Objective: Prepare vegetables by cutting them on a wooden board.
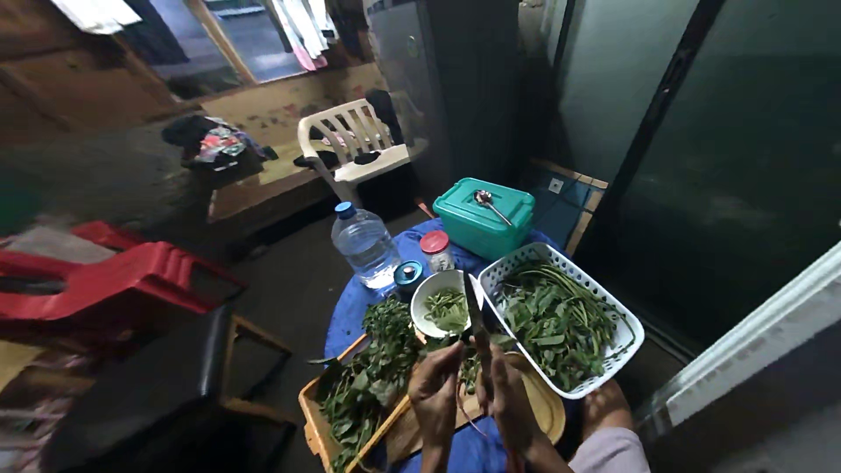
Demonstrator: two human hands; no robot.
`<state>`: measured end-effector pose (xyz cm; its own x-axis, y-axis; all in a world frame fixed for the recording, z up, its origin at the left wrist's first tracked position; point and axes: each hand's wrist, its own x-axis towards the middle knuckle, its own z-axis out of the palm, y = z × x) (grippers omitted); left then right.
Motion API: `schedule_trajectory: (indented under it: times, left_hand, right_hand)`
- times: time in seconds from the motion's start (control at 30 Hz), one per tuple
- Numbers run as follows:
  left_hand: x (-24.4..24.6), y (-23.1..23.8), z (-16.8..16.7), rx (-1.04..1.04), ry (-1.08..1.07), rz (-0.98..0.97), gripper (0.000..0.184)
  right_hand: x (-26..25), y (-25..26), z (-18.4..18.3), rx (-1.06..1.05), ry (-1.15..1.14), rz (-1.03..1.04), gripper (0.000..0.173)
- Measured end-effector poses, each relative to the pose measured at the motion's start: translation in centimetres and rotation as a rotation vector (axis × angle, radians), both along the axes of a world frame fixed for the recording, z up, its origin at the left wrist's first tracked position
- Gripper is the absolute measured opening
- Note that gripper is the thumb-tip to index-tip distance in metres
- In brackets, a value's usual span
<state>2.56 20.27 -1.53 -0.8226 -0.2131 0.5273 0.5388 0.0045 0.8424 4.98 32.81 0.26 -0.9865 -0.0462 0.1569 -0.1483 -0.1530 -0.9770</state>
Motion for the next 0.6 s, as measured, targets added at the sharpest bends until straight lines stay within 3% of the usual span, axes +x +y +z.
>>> schedule_trajectory:
  times: [0.1,0.23,0.33,0.47,0.6]
  left_hand:
    - [0.5,3.5,-1.0,0.045,0.036,-0.017,0.023]
    - [1.0,6.6,-2.3,0.009,0.046,-0.023,0.02]
    - [0.7,8.2,-3.6,-0.106,0.095,-0.006,0.017]
    - [0.0,8.4,-4.3,-0.29,0.191,0.09,0.014]
    - [-1.0,7.0,-5.4,-0.474,0.271,0.155,0.015]
  right_hand:
    - [-0.3,0.5,-0.2,0.138,0.046,-0.17,0.062]
    - [-1.0,2.4,-1.8,0.22,0.079,-0.35,0.052]
    - [-1.7,3.9,-3.0,0.278,0.055,-0.43,0.054]
    - [-2.9,5.9,-5.9,0.137,-0.063,-0.423,0.076]
    - [-4.2,8.9,-8.0,0.099,-0.21,-0.415,0.061]
